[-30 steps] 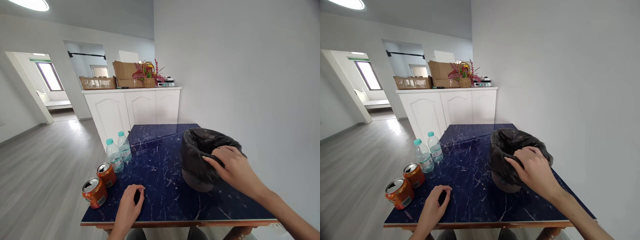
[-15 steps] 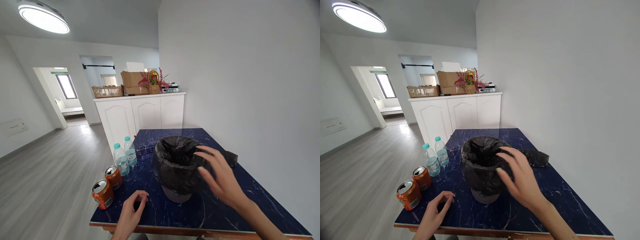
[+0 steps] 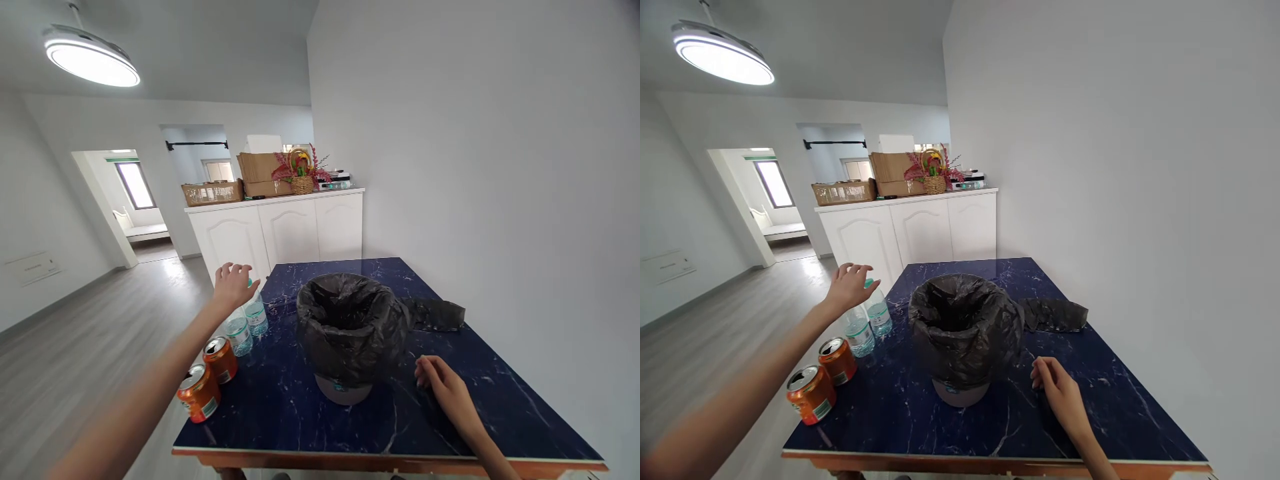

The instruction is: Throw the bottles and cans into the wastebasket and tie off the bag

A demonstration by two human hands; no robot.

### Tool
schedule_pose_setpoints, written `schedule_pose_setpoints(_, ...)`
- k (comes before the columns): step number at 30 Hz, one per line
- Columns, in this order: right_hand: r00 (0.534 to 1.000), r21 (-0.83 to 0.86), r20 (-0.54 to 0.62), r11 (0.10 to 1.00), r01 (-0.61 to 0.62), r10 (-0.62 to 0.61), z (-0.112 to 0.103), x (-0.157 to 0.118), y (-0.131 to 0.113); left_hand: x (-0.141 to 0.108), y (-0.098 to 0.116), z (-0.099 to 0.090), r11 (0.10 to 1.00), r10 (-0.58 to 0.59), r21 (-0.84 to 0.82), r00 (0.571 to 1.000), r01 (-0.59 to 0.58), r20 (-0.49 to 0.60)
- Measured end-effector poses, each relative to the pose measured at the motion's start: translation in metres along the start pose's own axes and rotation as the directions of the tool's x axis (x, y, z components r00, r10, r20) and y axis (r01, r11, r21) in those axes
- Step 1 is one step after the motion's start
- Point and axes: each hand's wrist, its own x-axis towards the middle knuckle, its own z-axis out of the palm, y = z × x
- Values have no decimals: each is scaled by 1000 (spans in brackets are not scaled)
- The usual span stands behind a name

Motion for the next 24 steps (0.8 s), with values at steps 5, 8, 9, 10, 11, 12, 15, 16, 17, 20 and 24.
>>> schedule_pose_setpoints(5,1000,2,23,1000,14,-14,0,1,-7,12,-1,21,1000,-1,-11,993,2,116)
schedule_pose_setpoints(8,999,6,29,1000,15,-15,0,0,-8,7,3,23,998,38,-51,990,-31,138)
schedule_pose_setpoints(9,999,5,32,1000,15,-16,0,0,-8,5,5,22,997,52,-66,990,-44,130)
schedule_pose_setpoints(10,999,4,35,1000,14,-15,0,0,-8,3,8,19,995,66,-82,992,-57,112)
schedule_pose_setpoints(11,999,5,36,1000,12,-13,0,0,-8,2,12,14,993,79,-97,993,-71,85)
schedule_pose_setpoints(12,999,7,39,1000,10,-10,0,-1,-8,1,17,5,991,89,-108,995,-84,51)
schedule_pose_setpoints(15,999,9,50,1000,3,-3,0,-1,-9,0,36,-39,969,130,-187,978,-160,-165)
schedule_pose_setpoints(16,999,8,51,1000,2,-2,1,-1,-9,-1,45,-60,940,145,-256,943,-227,-301)
schedule_pose_setpoints(17,999,6,49,1000,2,-2,1,-1,-8,-4,55,-83,903,151,-314,901,-293,-407)
schedule_pose_setpoints(20,999,7,43,1000,10,-10,2,-1,-5,-23,87,-146,831,164,-380,832,-406,-529)
schedule_pose_setpoints(24,998,12,55,1000,-6,6,2,-1,-1,-58,125,-179,781,377,-330,822,-530,-427)
